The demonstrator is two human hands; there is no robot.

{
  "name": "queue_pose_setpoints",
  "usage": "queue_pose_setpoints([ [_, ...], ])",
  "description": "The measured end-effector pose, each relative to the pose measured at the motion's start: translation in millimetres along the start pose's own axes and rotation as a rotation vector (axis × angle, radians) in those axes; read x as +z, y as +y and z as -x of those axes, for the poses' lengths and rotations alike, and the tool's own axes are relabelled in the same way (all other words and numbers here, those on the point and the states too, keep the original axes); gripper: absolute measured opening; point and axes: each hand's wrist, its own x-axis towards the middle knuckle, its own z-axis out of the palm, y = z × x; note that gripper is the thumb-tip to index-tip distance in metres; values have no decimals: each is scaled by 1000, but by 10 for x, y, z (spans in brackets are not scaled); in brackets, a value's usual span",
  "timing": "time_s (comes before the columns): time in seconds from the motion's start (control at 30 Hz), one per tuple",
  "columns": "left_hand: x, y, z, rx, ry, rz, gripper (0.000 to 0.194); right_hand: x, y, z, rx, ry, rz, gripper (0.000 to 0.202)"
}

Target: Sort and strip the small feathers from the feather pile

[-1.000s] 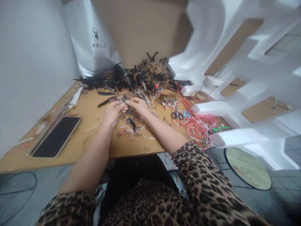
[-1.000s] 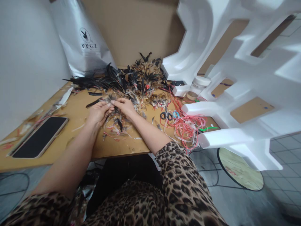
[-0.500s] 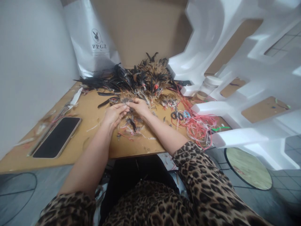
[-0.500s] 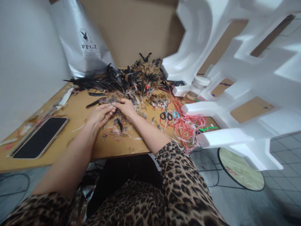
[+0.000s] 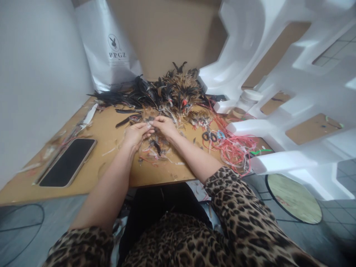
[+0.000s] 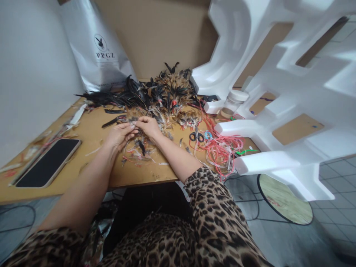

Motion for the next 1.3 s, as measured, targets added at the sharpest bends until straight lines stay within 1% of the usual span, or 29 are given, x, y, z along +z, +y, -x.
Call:
queue_pose_setpoints([
  [0.07, -13, 2, 5, -31, -31, -8, 16, 3, -23, 15, 69, -24, -56, 30],
  [0.13, -26, 0, 8, -47, -54, -31, 16, -5, -35, 22, 107, -43, -58, 32],
  [0.27, -30, -9, 15, -34, -68, -64, 16, -24, -16, 6, 131, -54, -53, 32],
  [0.33, -18, -6, 21, -21, -61, -65, 14, -29, 5, -10, 120, -59, -40, 31],
  [0.4, -6, 8, 27, -22, -40, -38, 12, -31, 20, -25, 60, -61, 15, 28],
  [0.5, -1, 46, 30, -29, 5, 77, 8, -42, 11, -18, -123, -71, 201, 27],
  [0.6, -16, 80, 22, -47, 12, 198, 6, -63, -36, 36, -367, -101, 538, 32],
  [0.7, -31, 86, 14, -84, -6, 246, 7, -81, -91, 105, -581, -147, 878, 33],
  [0.77, -35, 72, 13, -109, -20, 252, 8, -88, -116, 133, -634, -155, 1028, 30],
  [0.87, -35, 42, 15, -142, -43, 249, 9, -90, -133, 144, -605, -143, 1150, 28],
  [0.97, -33, 26, 22, -148, -49, 221, 10, -85, -139, 146, -565, -146, 1172, 28],
  [1.07, -32, 51, 32, -109, -26, 200, 11, -85, -142, 147, -542, -126, 1094, 28],
  [1.13, -40, 91, 33, -50, 33, 210, 10, -105, -139, 125, -534, -89, 1004, 29],
  [1.2, -58, 137, 24, 10, 122, 240, 8, -153, -126, 75, -534, -26, 925, 28],
  [1.3, -87, 181, 3, 63, 242, 291, 5, -252, -93, -25, -502, 73, 918, 21],
])
